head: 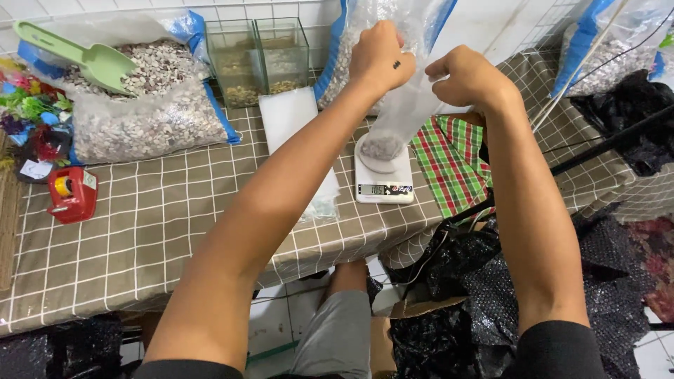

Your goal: The person scoops gravel from a large bag into a smaller plastic bag, weighs it on a digital scale, seals the bag with tape, and then places the sealed bag into a black mailing pouch.

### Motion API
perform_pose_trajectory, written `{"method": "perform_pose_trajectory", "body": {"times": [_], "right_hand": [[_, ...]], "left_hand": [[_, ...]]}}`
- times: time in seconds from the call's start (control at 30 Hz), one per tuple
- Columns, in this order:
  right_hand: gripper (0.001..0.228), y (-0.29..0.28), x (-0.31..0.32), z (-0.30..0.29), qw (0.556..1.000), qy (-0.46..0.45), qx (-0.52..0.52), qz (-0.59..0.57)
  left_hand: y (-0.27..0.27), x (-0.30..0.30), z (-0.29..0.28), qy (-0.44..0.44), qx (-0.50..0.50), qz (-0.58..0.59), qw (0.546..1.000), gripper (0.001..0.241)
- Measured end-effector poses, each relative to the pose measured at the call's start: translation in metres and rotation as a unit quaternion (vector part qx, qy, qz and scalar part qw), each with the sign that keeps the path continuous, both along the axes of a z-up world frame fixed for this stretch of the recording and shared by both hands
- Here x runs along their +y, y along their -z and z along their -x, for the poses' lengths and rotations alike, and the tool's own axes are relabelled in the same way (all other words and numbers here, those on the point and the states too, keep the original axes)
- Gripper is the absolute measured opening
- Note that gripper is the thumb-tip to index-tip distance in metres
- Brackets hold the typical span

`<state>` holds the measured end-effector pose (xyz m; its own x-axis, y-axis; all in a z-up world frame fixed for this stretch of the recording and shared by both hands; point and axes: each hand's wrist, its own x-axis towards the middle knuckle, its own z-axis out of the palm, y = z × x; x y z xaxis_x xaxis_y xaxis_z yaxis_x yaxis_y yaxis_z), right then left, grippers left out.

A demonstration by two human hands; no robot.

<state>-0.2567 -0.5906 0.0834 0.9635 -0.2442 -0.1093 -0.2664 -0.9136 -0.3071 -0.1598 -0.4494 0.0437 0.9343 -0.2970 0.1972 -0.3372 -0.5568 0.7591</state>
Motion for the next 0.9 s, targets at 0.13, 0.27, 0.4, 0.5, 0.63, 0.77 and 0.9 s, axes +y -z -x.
{"method": "perform_pose_trajectory", "body": {"times": [0.13, 0.27, 0.4, 0.5, 0.63, 0.77, 0.9], "right_hand": [[0.061, -0.014, 0.016, 0.012, 1.0, 0.012, 0.007, -0.011], [0.063, -0.016, 0.019, 0.012, 0.999, 0.03, 0.028, -0.031], [0.061, 0.005, -0.006, -0.007, 1.0, -0.017, 0.004, 0.005], [0.069, -0.009, 0.012, 0.002, 1.0, -0.01, 0.019, -0.001], [0.062, -0.036, 0.05, 0.029, 0.997, 0.049, 0.032, -0.046], [0.073, -0.026, 0.039, 0.02, 0.999, 0.026, 0.025, -0.032], [0.081, -0.041, 0.057, 0.032, 0.995, 0.067, 0.03, -0.06]], "left_hand": [[-0.023, 0.02, 0.029, 0.018, 0.038, -0.001, 0.999, 0.048], [-0.023, 0.022, 0.034, 0.061, 0.084, -0.085, 0.991, 0.047], [-0.002, 0.008, 0.021, 0.01, 0.027, -0.095, 0.995, 0.018], [-0.005, 0.005, 0.031, 0.0, -0.064, -0.076, 0.995, 0.015], [0.0, -0.012, 0.023, -0.005, -0.094, -0.123, 0.988, 0.027], [-0.007, -0.014, 0.015, 0.007, -0.04, -0.157, 0.987, 0.033], [-0.054, 0.011, 0.036, 0.03, 0.068, -0.086, 0.994, 0.014]]}}
